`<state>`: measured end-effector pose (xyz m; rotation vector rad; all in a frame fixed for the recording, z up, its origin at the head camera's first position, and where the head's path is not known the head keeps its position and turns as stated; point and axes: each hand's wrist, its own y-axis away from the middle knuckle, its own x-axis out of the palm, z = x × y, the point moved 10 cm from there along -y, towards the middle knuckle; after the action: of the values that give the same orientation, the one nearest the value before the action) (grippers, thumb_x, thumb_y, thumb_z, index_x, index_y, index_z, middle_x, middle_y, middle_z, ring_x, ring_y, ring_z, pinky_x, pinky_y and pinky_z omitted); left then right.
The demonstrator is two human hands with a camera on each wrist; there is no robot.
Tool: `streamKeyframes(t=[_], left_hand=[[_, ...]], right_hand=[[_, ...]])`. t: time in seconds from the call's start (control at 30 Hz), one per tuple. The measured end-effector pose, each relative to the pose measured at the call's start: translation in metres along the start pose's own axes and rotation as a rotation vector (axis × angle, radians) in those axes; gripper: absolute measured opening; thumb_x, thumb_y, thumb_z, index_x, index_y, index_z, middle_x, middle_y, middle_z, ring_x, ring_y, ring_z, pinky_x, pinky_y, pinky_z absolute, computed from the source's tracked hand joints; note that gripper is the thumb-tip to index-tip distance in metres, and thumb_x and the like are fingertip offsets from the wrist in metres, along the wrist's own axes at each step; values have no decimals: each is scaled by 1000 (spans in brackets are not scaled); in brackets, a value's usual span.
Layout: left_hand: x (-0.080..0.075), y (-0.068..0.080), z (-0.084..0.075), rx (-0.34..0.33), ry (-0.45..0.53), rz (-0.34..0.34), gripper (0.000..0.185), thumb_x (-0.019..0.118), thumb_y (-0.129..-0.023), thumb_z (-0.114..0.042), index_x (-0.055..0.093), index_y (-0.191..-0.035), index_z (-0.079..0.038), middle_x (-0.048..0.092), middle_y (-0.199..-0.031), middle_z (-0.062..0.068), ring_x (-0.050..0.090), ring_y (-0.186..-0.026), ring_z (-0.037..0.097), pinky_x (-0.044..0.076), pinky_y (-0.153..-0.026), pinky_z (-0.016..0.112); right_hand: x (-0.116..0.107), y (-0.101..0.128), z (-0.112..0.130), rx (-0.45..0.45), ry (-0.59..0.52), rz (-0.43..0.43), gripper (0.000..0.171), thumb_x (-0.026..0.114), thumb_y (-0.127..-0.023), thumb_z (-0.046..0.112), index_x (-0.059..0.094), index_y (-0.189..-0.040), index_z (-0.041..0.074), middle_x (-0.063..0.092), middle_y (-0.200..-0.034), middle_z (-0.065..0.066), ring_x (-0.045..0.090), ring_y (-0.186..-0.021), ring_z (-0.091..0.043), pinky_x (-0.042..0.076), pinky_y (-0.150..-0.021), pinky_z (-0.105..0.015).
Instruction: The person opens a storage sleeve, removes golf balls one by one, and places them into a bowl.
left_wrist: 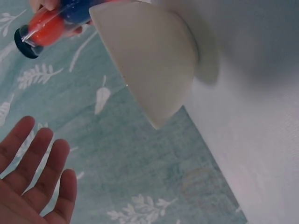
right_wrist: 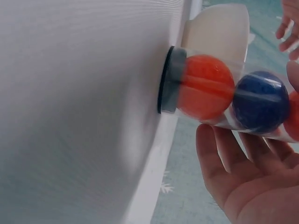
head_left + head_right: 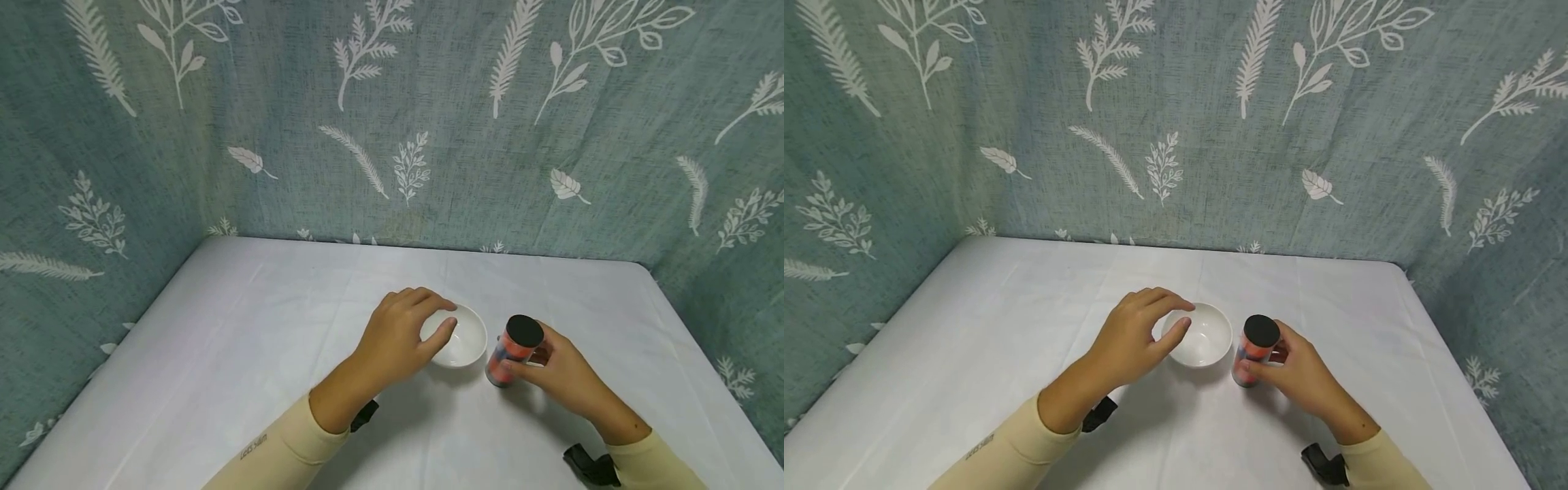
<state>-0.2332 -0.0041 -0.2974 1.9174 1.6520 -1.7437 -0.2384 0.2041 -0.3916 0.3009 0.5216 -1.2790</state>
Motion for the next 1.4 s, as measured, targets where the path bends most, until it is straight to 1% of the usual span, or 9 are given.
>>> streamKeyframes(t=[0.23, 0.37, 0.47, 0.63, 0.77, 0.9, 1.03, 1.17, 1.4], left_hand=[[4, 6, -1, -2, 17, 58, 27, 61, -99, -39, 71, -117, -22, 71, -109, -9, 66, -104, 13, 50, -94, 36], [7, 9, -4, 6, 33, 91, 32, 59, -100, -42, 69, -123, -22, 71, -113, -7, 66, -108, 13, 50, -99, 39], [7, 10, -8, 16, 35, 106, 36, 57, -100, -45, 66, -127, -23, 71, -116, -8, 66, -110, 11, 51, -98, 39], [6, 14, -15, 22, 35, 114, 39, 58, -99, -46, 63, -131, -24, 69, -119, -10, 66, -100, 6, 53, -90, 35], [3, 17, -26, 75, 33, 101, 41, 59, -99, -46, 61, -133, -23, 68, -122, -9, 65, -96, 5, 53, -87, 33], [1, 19, -37, 165, 17, 75, 44, 58, -99, -47, 59, -135, -23, 68, -122, -7, 66, -98, 7, 54, -84, 30], [0, 21, -46, 258, 16, 60, 43, 59, -99, -46, 59, -134, -23, 68, -119, -7, 67, -99, 8, 54, -83, 27], [1, 23, -52, 329, 32, 70, 40, 60, -99, -44, 60, -133, -23, 68, -115, -8, 66, -93, 7, 53, -80, 24], [7, 24, -55, 364, 9, 113, 42, 59, -98, -46, 60, -133, -23, 67, -109, -10, 64, -88, 5, 51, -76, 21]], right_hand=[[-1, 3, 9, -63, 26, 13, 47, 78, -88, 20, 60, -130, 10, 66, -122, -7, 64, -103, 0, 54, -87, -22], [-2, 5, 14, -54, 64, 15, 49, 78, -88, 24, 60, -132, 13, 66, -123, -5, 64, -104, 0, 54, -87, -24], [-2, 9, 16, -30, 68, 19, 46, 79, -87, 27, 61, -129, 17, 67, -121, 0, 65, -103, -2, 54, -87, -25], [4, 16, 27, -32, 72, 29, 44, 81, -86, 29, 63, -125, 20, 68, -120, 4, 67, -106, -9, 54, -89, -29], [9, 22, 39, -56, 106, 38, 46, 81, -85, 32, 63, -127, 25, 69, -121, 9, 66, -111, -11, 54, -91, -34], [12, 28, 49, -109, 134, 51, 44, 81, -85, 33, 63, -125, 32, 70, -112, 17, 63, -113, -6, 52, -94, -35], [16, 30, 57, -183, 151, 64, 40, 82, -84, 31, 65, -121, 34, 70, -108, 20, 64, -109, -2, 52, -93, -32], [20, 31, 64, -234, 127, 81, 34, 82, -84, 28, 66, -113, 33, 71, -103, 18, 65, -98, -3, 53, -88, -27], [25, 31, 69, -269, 116, 101, 33, 84, -81, 26, 67, -109, 33, 70, -104, 16, 65, -91, -5, 55, -81, -26]])
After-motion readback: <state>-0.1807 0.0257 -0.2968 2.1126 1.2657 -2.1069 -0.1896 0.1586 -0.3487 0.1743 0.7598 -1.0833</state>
